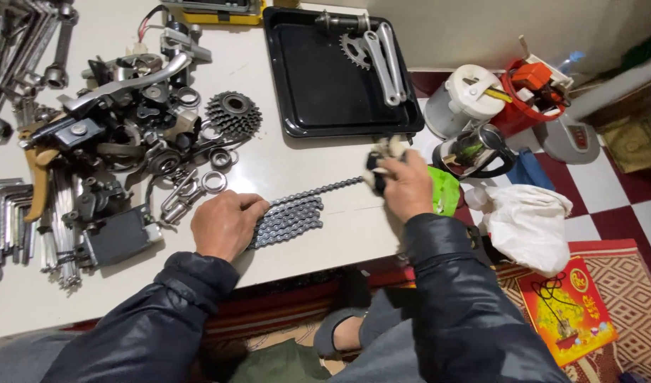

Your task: Cleaning a bicycle chain by wiping it with a cloth to remove dirt and grease.

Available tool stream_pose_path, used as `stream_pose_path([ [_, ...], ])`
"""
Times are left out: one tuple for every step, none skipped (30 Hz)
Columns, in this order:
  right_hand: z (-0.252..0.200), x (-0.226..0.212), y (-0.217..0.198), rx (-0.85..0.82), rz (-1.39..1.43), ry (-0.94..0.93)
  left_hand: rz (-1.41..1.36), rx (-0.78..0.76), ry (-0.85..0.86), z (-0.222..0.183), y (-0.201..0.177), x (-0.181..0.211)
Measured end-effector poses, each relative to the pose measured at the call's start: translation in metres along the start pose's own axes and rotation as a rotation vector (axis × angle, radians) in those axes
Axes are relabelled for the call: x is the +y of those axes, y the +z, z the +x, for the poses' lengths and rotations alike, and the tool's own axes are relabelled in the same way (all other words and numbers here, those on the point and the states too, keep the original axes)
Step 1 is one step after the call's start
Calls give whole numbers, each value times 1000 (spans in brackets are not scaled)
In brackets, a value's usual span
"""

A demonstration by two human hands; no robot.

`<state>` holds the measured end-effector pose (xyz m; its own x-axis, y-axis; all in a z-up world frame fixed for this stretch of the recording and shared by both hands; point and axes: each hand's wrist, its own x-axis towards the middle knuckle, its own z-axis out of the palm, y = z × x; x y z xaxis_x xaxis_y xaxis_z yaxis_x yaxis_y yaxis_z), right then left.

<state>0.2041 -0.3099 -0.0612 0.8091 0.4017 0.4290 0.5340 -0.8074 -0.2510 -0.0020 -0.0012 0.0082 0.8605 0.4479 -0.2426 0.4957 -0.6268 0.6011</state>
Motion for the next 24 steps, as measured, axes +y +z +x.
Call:
stream_pose_path([
  [-1,14,1,-5,7,-5,2,3,-9,2,1,-3],
  [-2,27,2,14,-82,69,-2,1,12,3,3,-7],
  [-3,42,2,37,-172,143,-6,-1,36,5,4,-8],
  [-1,30,-5,34,-167,140,-5,2,31,5,6,-8],
  [0,18,-11,56,-92,173,-4,6,34,6,7,-9],
  [1,5,-17,78,-17,205,-3,11,38,6,8,-10],
  [2,-27,-20,75,-7,206,4,14,32,6,7,-10],
  [3,-59,-24,53,95,110,-11,16,40,5,6,-10],
  [4,-89,-30,33,195,15,-26,15,49,5,6,-9],
  [-2,-115,-24,31,202,17,-21,15,45,5,6,-11],
  [-7,-139,-20,-17,269,-82,-14,20,53,5,6,-10],
  [-12,-163,-16,-65,336,-182,-8,24,62,5,7,-10],
  [-14,-168,-12,-65,340,-181,-5,25,59,5,7,-10],
  [-15,-173,-8,-87,290,-254,-19,24,65,5,7,-11],
  [-17,-179,-3,-110,240,-326,-34,22,69,5,7,-12],
  [-15,-160,7,-112,243,-326,-32,21,66,5,8,-14],
  [-12,-141,17,-75,235,-332,-22,20,69,6,9,-14],
  [-9,-122,26,-37,227,-338,-11,18,73,7,9,-15],
  [-6,-105,20,-37,225,-343,-15,21,72,7,9,-13],
  [-3,-90,14,-29,198,-314,-24,20,73,7,8,-11],
  [-2,-75,9,-24,173,-286,-33,20,72,5,7,-11],
  [-2,-59,5,-26,175,-290,-35,22,67,6,8,-13],
  [-2,-42,-1,-33,112,-215,-28,20,69,6,9,-13],
  [-1,-25,-6,-39,48,-141,-22,18,70,7,10,-13],
])
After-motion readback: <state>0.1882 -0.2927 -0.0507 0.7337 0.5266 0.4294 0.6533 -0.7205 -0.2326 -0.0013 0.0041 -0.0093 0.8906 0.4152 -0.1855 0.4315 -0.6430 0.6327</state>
